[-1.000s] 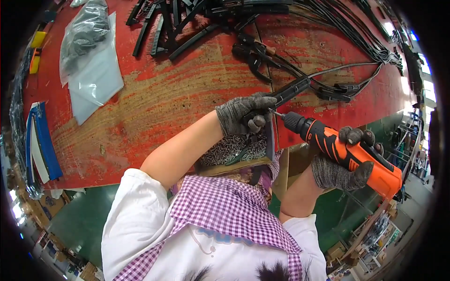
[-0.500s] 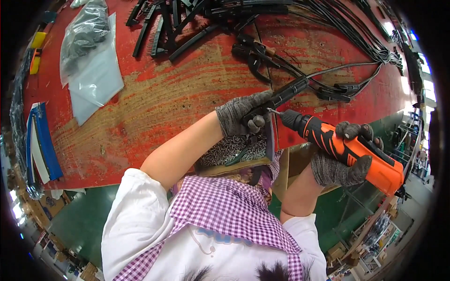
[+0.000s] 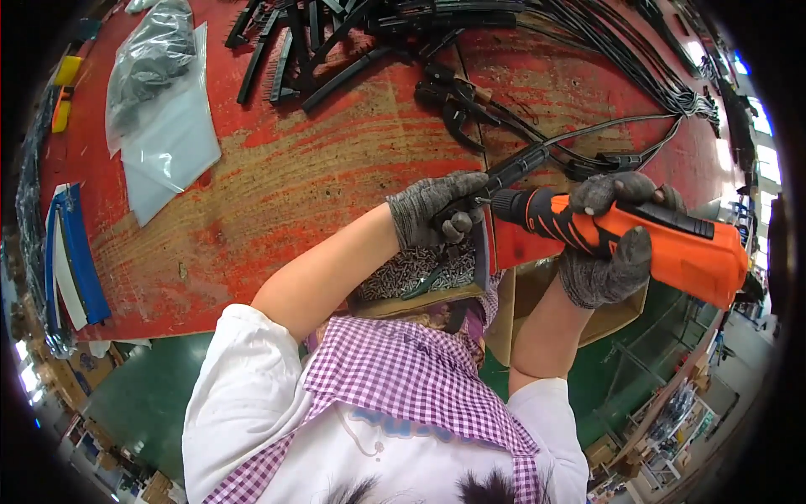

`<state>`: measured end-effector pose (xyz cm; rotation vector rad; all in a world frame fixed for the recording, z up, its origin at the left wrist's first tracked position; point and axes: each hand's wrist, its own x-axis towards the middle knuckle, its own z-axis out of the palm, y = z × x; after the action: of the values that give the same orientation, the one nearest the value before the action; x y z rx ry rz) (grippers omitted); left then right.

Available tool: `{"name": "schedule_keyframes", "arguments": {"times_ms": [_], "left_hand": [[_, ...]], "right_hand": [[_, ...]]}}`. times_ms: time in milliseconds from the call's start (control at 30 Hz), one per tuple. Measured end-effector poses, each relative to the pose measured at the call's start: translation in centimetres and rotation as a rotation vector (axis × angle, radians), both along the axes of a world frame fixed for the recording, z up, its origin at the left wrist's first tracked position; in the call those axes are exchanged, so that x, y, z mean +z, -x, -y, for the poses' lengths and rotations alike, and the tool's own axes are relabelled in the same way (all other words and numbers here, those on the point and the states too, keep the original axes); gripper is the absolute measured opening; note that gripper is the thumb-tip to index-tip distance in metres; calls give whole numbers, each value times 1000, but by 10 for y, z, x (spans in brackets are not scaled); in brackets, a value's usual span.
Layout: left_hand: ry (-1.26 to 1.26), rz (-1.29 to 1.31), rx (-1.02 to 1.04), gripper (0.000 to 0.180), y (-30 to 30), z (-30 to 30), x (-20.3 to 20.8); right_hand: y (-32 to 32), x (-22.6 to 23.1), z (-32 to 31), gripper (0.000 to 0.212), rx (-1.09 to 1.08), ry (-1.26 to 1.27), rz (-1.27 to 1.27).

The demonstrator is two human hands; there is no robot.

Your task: The person assembles black plastic parts by fastening them together with screws using an electric screwdriver.

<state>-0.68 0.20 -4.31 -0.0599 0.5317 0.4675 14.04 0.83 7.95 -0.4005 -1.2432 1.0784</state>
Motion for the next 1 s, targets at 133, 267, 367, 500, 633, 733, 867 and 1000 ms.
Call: {"name": "schedule_keyframes", "arguments": {"times_ms": [133, 267, 367, 500, 633, 733, 867, 1000], "left_hand": [[25, -5, 8, 27, 0, 2, -4], [-5, 7, 10, 26, 1, 1, -6], [12, 19, 0, 25, 1, 0, -3], [10, 67, 22, 23, 3, 0, -7], [-14, 88, 9, 23, -1, -1, -15], [-26, 127, 18, 24, -2, -1, -13], [-218, -72, 31, 25, 3, 0, 6], [-626, -541, -31, 52, 9, -32, 63]], "right_hand": [[0, -3, 0, 38, -2, -45, 87], [6, -4, 3, 37, -74, -10, 61], [2, -2, 1, 36, -2, -42, 131], [8, -5, 1, 36, -48, -53, 38], [7, -7, 7, 35, -135, -36, -12], [2, -4, 16, 37, -210, -38, -2], [-7, -5, 43, 39, -228, -46, -82], [-51, 20, 62, 40, -93, -89, -310]]}}
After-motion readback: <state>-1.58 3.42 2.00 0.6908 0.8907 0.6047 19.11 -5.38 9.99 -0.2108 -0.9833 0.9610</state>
